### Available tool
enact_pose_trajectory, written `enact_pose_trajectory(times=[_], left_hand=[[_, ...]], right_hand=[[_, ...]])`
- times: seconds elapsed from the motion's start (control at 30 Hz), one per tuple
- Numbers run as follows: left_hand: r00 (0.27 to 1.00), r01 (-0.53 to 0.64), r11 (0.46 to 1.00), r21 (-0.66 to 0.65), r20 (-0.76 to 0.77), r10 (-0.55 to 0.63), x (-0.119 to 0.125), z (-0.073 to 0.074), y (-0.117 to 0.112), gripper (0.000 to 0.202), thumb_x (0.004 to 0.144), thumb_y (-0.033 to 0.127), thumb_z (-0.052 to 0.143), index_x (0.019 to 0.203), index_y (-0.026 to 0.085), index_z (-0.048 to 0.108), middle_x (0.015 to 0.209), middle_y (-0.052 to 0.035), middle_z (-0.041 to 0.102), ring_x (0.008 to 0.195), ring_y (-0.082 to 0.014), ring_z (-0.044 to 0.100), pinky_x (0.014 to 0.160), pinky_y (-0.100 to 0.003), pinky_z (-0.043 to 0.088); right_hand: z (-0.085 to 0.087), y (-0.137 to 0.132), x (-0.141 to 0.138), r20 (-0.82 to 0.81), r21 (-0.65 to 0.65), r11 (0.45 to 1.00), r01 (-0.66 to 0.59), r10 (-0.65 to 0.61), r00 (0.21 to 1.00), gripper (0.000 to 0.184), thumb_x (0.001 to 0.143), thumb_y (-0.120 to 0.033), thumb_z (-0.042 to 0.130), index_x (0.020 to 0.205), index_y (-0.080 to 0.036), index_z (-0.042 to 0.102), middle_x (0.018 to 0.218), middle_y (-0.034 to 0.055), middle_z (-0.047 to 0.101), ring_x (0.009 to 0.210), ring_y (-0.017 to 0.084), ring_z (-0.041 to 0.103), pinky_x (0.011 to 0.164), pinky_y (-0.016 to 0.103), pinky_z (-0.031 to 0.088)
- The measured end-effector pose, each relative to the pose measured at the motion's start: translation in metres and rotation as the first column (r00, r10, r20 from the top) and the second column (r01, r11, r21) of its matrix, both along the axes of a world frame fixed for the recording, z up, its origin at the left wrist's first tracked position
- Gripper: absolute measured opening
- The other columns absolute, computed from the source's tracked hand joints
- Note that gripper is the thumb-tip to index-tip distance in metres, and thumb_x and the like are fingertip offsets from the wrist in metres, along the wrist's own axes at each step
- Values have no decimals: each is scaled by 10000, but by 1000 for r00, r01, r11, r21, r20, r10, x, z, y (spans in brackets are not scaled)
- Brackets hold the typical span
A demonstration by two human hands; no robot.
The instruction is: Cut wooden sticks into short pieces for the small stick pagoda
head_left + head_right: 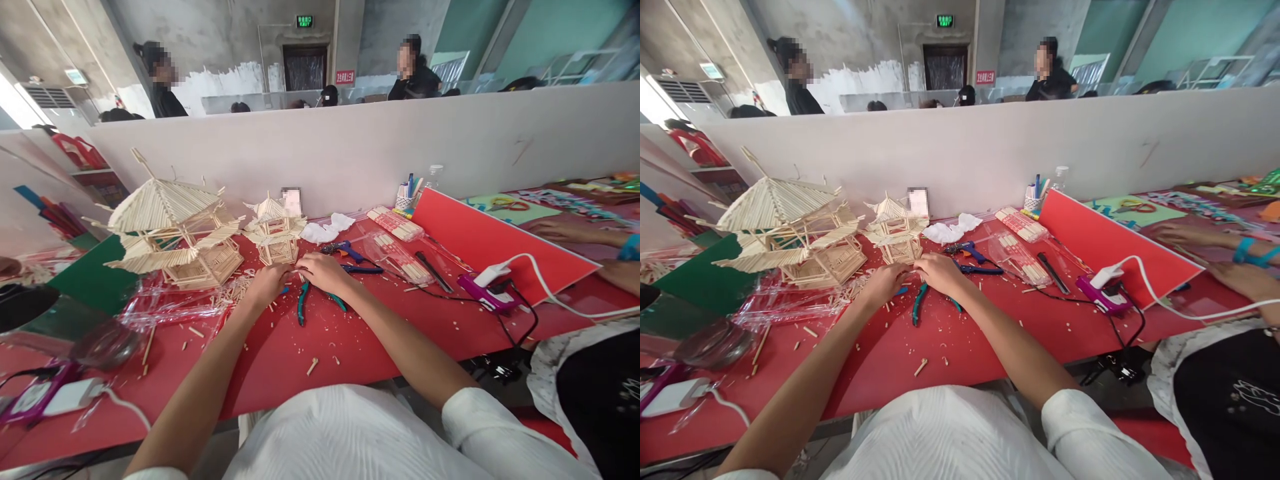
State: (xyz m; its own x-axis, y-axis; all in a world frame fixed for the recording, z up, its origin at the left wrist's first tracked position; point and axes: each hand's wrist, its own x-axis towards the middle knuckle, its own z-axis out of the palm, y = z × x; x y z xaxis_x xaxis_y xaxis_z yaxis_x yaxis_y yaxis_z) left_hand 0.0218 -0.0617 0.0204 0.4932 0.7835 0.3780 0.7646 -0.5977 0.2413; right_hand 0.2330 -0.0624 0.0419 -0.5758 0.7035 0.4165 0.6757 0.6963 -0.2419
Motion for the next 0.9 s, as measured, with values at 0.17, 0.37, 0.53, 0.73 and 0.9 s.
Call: enact_pose_trajectory(times=[0.17, 0.37, 0.53, 0.73, 0.9], left_hand=[[999, -36, 999, -38, -36, 35, 2, 6, -5, 302, 948, 162, 480, 1150, 220, 697, 1078, -94, 747, 957, -227, 708, 820, -267, 496], [995, -64, 996, -69, -81, 58, 4, 12, -9, 306, 967, 202, 483, 1194, 230, 687, 1122, -102, 743, 997, -231, 705, 852, -267, 486], [989, -107, 989, -98, -113, 96, 6, 14, -12, 288, 960, 232, 515, 1179, 245, 701, 1131, -104, 745, 1006, -233, 704, 862, -267, 482], [989, -123, 984, -130, -103, 110, 7, 17, -13, 276, 951, 255, 545, 1173, 230, 707, 1128, -120, 744, 1013, -245, 702, 864, -271, 481], [988, -142, 978, -155, -80, 131, 7, 20, -14, 283, 939, 276, 572, 1177, 212, 711, 1094, -132, 750, 1022, -263, 700, 873, -276, 481]], right_hand=[[-1, 2, 1, 14, -4, 1000, 5, -5, 1000, 143, 936, -160, 620, 1018, -189, 733, 955, 62, 713, 887, 175, 639, 770, 258, 407], [-4, 4, 1, 25, -1, 1000, -6, 6, 1000, 151, 959, -200, 603, 1002, -189, 748, 929, 68, 714, 855, 172, 638, 753, 256, 396], [-5, 6, 1, 32, -11, 1000, -19, 19, 999, 158, 963, -220, 603, 1002, -187, 752, 930, 73, 717, 844, 171, 636, 756, 257, 394], [-3, 4, 0, -12, -29, 999, -36, 36, 999, 143, 935, -175, 632, 1018, -183, 748, 966, 75, 733, 869, 176, 644, 787, 262, 407], [-4, 6, 1, -42, -27, 999, -29, 28, 999, 151, 923, -150, 633, 1013, -190, 748, 979, 72, 741, 885, 184, 653, 807, 267, 418]])
